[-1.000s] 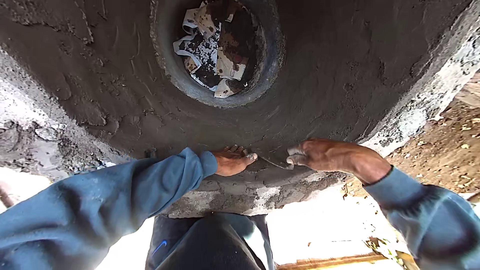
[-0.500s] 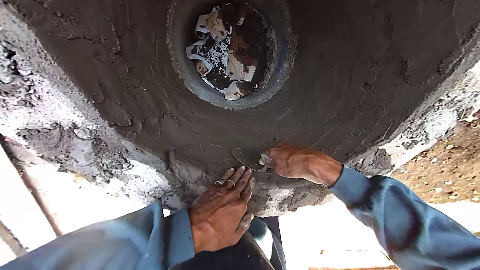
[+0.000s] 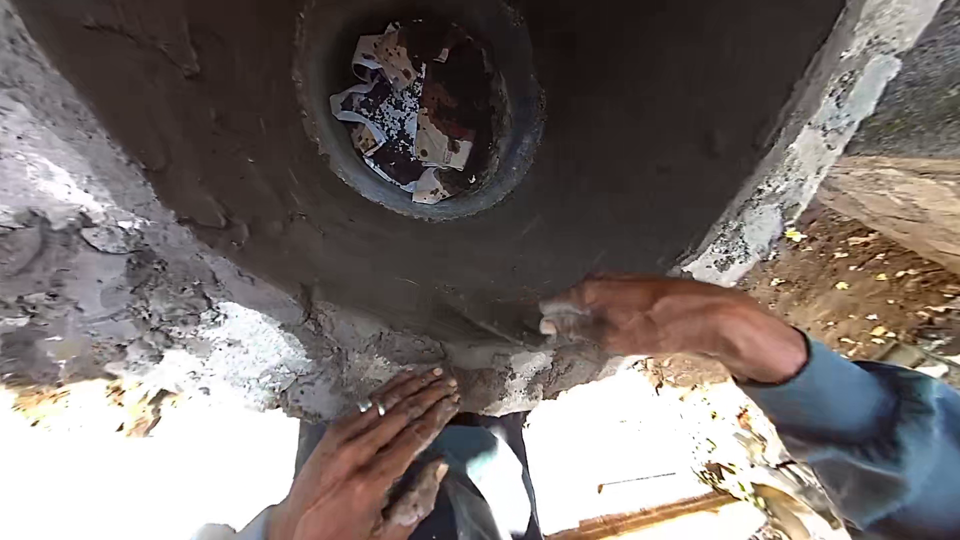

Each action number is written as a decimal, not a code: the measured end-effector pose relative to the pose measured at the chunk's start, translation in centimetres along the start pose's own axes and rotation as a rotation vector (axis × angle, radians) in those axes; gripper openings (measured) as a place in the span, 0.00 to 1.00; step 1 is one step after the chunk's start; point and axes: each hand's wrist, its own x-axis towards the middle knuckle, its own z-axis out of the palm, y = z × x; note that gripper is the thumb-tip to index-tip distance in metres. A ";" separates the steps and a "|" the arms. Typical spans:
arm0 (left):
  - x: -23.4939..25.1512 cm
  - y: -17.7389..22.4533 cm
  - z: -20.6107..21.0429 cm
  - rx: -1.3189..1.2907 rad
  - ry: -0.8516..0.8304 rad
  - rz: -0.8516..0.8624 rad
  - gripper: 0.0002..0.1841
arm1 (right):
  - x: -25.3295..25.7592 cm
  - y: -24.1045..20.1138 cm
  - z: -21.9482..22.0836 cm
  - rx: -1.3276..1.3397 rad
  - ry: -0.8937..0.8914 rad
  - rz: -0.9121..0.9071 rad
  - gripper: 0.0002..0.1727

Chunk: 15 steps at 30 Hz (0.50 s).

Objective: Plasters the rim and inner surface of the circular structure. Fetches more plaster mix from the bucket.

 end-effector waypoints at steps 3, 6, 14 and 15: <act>-1.1 -0.4 0.1 -0.003 0.125 -0.011 0.23 | 0.4 2.2 -0.7 -0.074 0.097 0.116 0.14; -2.1 -0.2 -0.1 -0.001 0.195 -0.031 0.22 | 5.4 4.0 -0.3 -0.091 0.060 0.287 0.20; -7.6 -1.9 -1.8 0.072 0.325 -0.175 0.24 | 13.1 -0.5 2.3 -0.135 -0.109 0.238 0.25; -8.1 -2.3 -2.2 0.090 0.362 -0.171 0.24 | 12.7 -1.2 2.3 -0.123 -0.119 0.190 0.24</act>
